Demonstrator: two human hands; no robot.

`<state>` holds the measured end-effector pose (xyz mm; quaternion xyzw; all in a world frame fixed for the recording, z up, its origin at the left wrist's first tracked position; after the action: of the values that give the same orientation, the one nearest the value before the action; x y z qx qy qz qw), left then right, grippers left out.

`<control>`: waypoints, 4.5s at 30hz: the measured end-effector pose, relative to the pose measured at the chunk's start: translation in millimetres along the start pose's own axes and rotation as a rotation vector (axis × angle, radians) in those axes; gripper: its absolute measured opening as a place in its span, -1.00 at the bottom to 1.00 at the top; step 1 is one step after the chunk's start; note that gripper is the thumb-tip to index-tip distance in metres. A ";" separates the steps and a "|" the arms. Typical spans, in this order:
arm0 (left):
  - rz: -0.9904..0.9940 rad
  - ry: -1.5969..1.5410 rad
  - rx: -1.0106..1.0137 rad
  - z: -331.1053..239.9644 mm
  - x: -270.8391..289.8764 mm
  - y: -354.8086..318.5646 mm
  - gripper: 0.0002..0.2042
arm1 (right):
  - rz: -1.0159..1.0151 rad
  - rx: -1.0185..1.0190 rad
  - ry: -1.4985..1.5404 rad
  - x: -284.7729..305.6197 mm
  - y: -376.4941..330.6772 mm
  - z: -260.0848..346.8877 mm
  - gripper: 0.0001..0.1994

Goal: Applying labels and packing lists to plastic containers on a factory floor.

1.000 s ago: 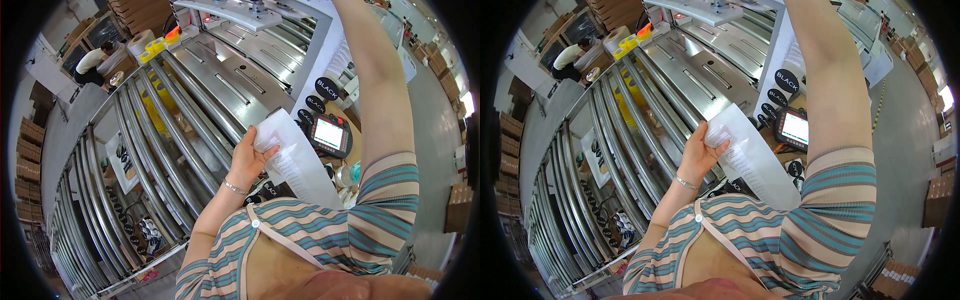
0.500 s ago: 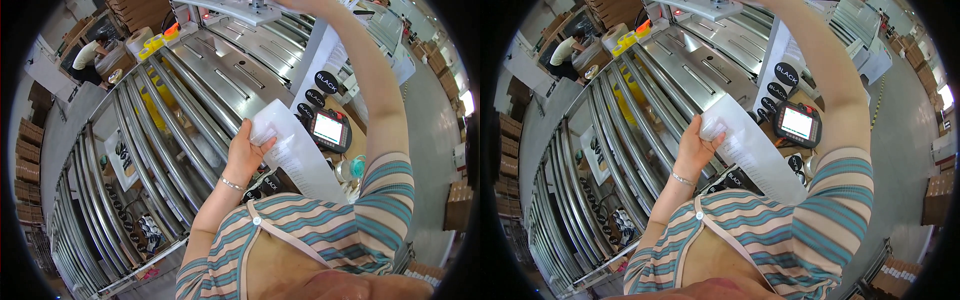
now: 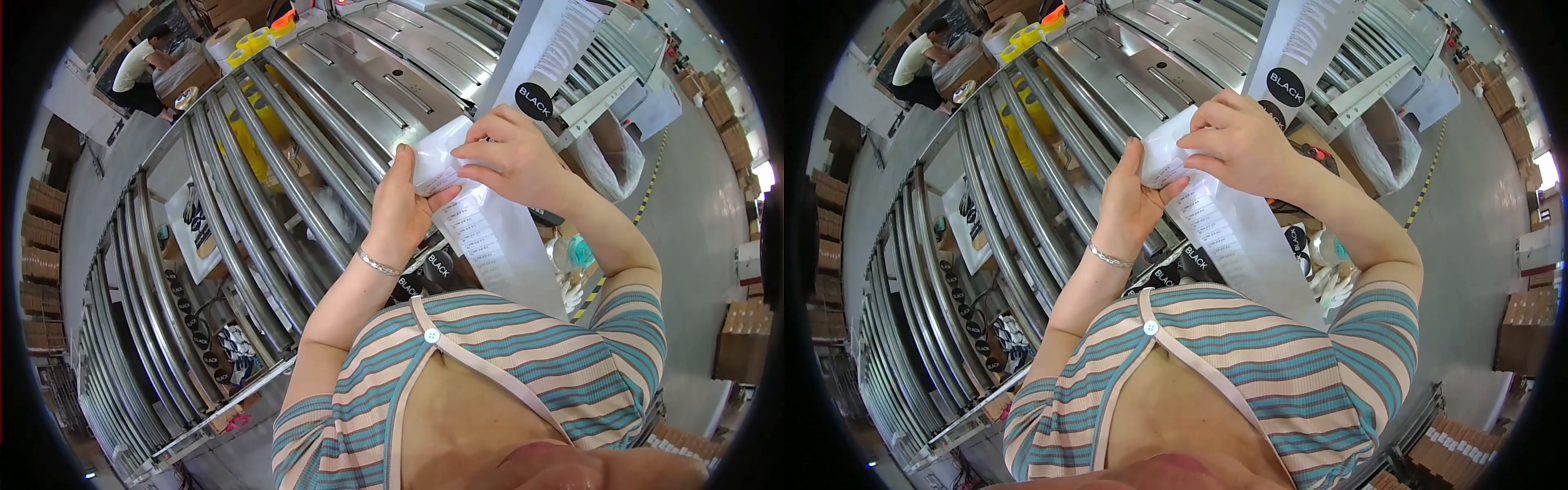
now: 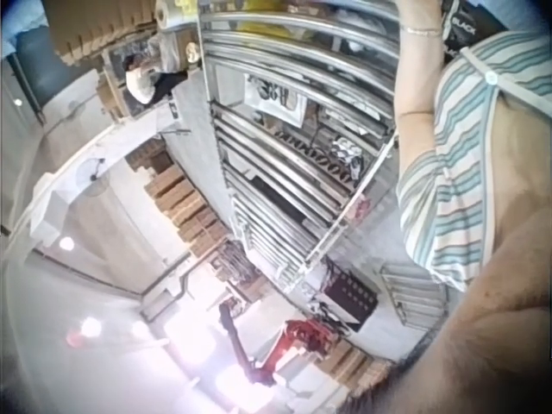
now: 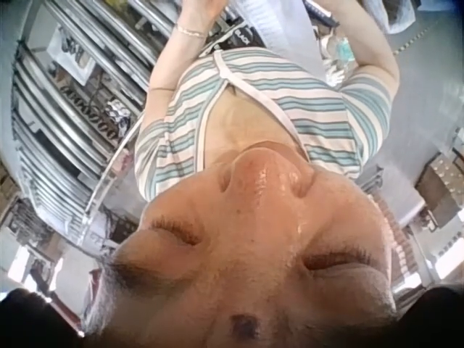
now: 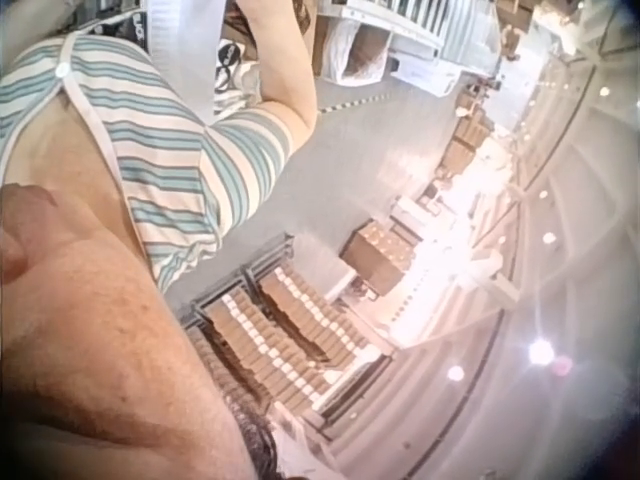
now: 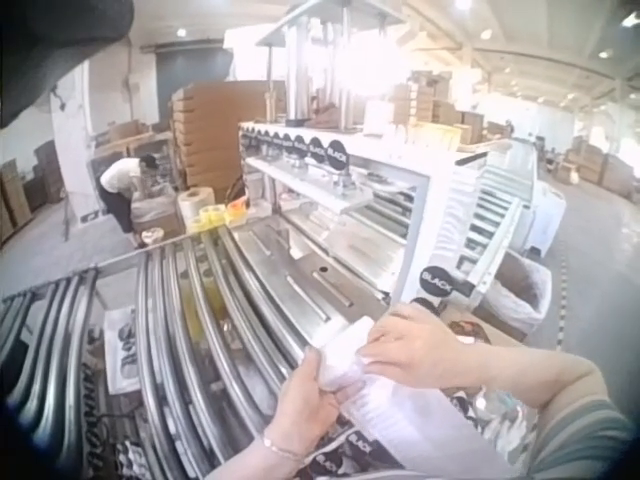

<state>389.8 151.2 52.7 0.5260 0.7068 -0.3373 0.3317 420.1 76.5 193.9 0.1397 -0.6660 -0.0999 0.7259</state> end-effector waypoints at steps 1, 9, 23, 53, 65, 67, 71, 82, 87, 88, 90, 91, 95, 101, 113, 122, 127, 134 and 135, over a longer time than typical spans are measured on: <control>-0.013 0.024 0.005 -0.1 0.5 -1.7 -0.60 | -0.017 0.025 -0.029 -0.2 -0.6 4.9 -0.76; -0.056 -0.011 0.021 0.4 -1.9 -4.8 -0.64 | -0.075 0.029 -0.152 -2.3 -4.5 18.1 -0.78; -0.037 -0.006 0.030 7.8 -3.0 13.6 -0.61 | -0.002 -0.042 0.020 -6.0 0.6 -4.9 -0.89; -0.067 -0.136 0.190 36.5 36.3 51.3 -0.64 | 0.140 -0.526 -0.510 159.9 169.8 -252.2 -0.66; -0.076 -0.139 0.190 37.4 36.4 50.7 -0.64 | 0.179 -0.664 -0.643 156.2 170.9 -257.8 -0.58; -0.044 -0.181 0.169 35.7 36.2 45.0 -0.63 | 0.096 -0.655 -0.685 161.5 169.9 -222.4 -0.57; -0.033 -0.137 0.174 33.7 32.7 31.1 -0.64 | -0.296 -0.167 -0.612 113.7 128.0 -142.8 -0.66; 0.190 0.544 0.005 -9.4 2.4 -30.4 -0.66 | 0.123 -0.614 1.375 -105.1 -107.7 -18.7 -0.54; 0.280 1.009 -0.014 -18.1 -14.8 -61.5 -0.65 | 0.010 -0.592 1.494 -103.2 -129.9 26.1 -0.57; 0.242 0.955 -0.131 -24.7 -13.9 -69.5 -0.63 | -0.008 -0.603 1.503 -106.7 -133.1 34.8 -0.57; 0.218 0.623 -0.173 -22.7 0.9 -72.2 -0.61 | 0.018 -0.632 1.463 -114.6 -139.9 56.0 -0.58; 0.190 0.497 -0.151 -21.0 8.5 -74.4 -0.64 | -0.015 -0.672 1.495 -117.5 -145.4 65.6 -0.58; 0.290 0.264 -0.135 -19.0 7.9 -81.7 -0.73 | -0.059 -0.776 1.562 -133.7 -174.5 100.1 -0.62; 0.302 0.222 -0.138 -9.5 -4.2 -83.8 -0.69 | -0.122 -0.818 1.630 -150.1 -225.4 121.2 -0.62; 0.285 0.290 -0.060 49.5 -44.5 -26.4 -0.75 | -0.193 -0.854 1.563 -146.1 -291.9 89.5 -0.66; 0.162 0.158 0.170 120.5 -5.2 14.8 -0.75 | -0.057 -0.888 1.415 -168.5 -332.3 58.4 -0.68; 0.199 0.326 0.106 136.1 -34.9 10.5 -0.75 | -0.216 -0.784 1.519 -148.5 -326.7 32.8 -0.67; 0.278 0.401 0.167 143.2 -77.2 -22.6 -0.75 | -0.469 -0.675 1.272 -66.3 -270.0 -11.7 -0.73; 0.278 0.399 0.159 141.5 -76.4 -21.3 -0.75 | -0.478 -0.716 1.367 -70.2 -267.4 -15.4 -0.75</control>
<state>402.6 -10.1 40.2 0.6988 0.6503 -0.2325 0.1864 439.8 -150.8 37.0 0.0674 0.0454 -0.3524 0.9323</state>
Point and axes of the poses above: each hand's wrist, its own y-axis towards the middle knuckle, its own x-axis out of the back of the hand, z = x × y, the point moved 10 cm from there along y, towards the middle knuckle, and after that the axes turned 13 degrees about z, right-handed, at the moved point
